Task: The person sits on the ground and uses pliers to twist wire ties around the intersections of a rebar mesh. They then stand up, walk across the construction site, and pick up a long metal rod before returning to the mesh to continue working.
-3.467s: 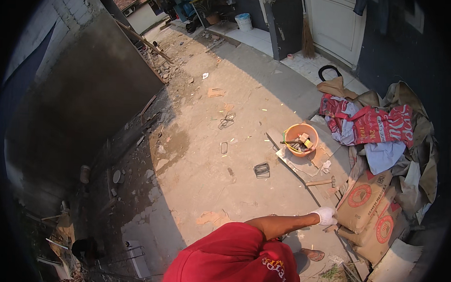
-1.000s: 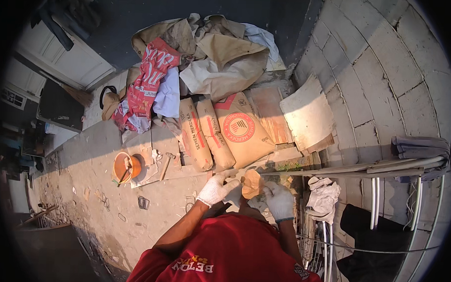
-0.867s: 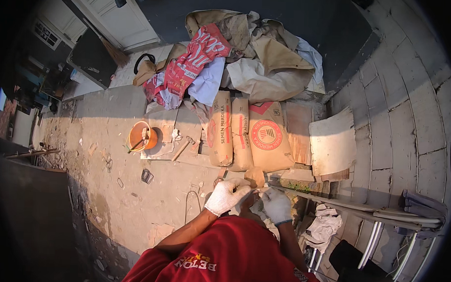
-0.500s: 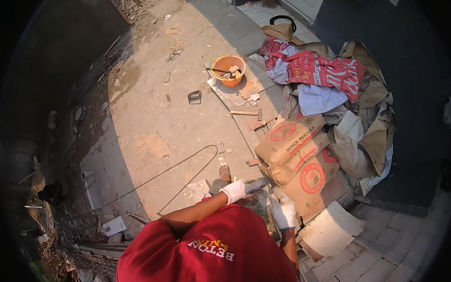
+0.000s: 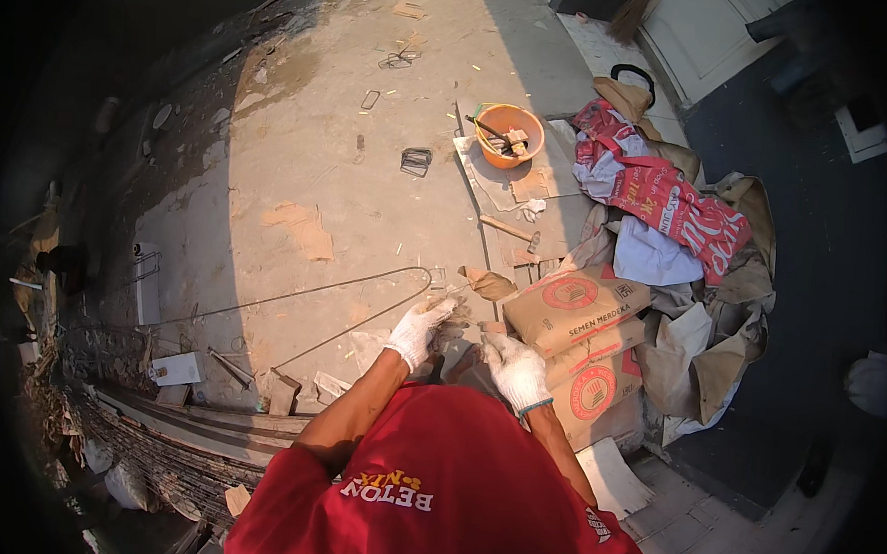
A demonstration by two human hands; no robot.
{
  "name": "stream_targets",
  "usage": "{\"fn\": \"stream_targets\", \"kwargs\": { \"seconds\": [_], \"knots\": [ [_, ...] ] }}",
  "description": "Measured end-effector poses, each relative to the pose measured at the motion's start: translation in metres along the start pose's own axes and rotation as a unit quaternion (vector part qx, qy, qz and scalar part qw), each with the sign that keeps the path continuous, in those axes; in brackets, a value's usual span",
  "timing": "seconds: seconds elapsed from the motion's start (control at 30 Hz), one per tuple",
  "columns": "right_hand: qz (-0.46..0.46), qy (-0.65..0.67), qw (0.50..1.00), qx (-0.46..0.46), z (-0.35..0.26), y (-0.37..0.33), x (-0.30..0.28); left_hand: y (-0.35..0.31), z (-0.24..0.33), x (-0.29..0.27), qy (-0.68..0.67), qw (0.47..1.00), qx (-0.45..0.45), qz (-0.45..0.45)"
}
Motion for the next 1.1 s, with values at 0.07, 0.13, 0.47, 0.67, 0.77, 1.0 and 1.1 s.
{"fn": "stream_targets", "kwargs": {
  "seconds": [0.07,0.13,0.47,0.67,0.77,1.0,1.1],
  "knots": [
    [-0.043,-0.032,0.997,-0.05,-0.026,0.014,0.004,-0.022,0.008,-0.02,-0.054,0.998,0.033,0.015],
    [-0.025,0.003,0.993,-0.115,-0.043,0.023,0.003,-0.03,0.006,-0.041,-0.042,0.997,0.058,0.015],
    [-0.278,-0.122,0.906,-0.296,-0.11,0.094,0.065,-0.11,-0.041,-0.135,-0.273,0.911,0.245,0.186],
    [-0.317,-0.163,0.856,-0.375,-0.217,0.089,0.061,-0.148,0.014,-0.174,-0.249,0.8,0.411,0.359],
    [-0.353,-0.095,0.857,-0.365,-0.25,0.106,0.065,-0.166,0.039,-0.2,-0.251,0.78,0.424,0.386],
    [-0.386,-0.099,0.861,-0.316,-0.288,0.182,0.097,-0.169,0.119,-0.247,-0.225,0.763,0.452,0.403],
    [-0.416,-0.022,0.855,-0.308,-0.319,0.205,0.101,-0.176,0.15,-0.276,-0.24,0.743,0.463,0.42]
  ]
}}
Point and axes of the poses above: each hand's wrist, its own y-axis towards the middle knuckle, its own x-axis out of the palm, z = x × y, the point moved 6 cm from there along y, towards the middle knuckle, and after that the axes turned 10 degrees about -z, right-handed, at the moved point
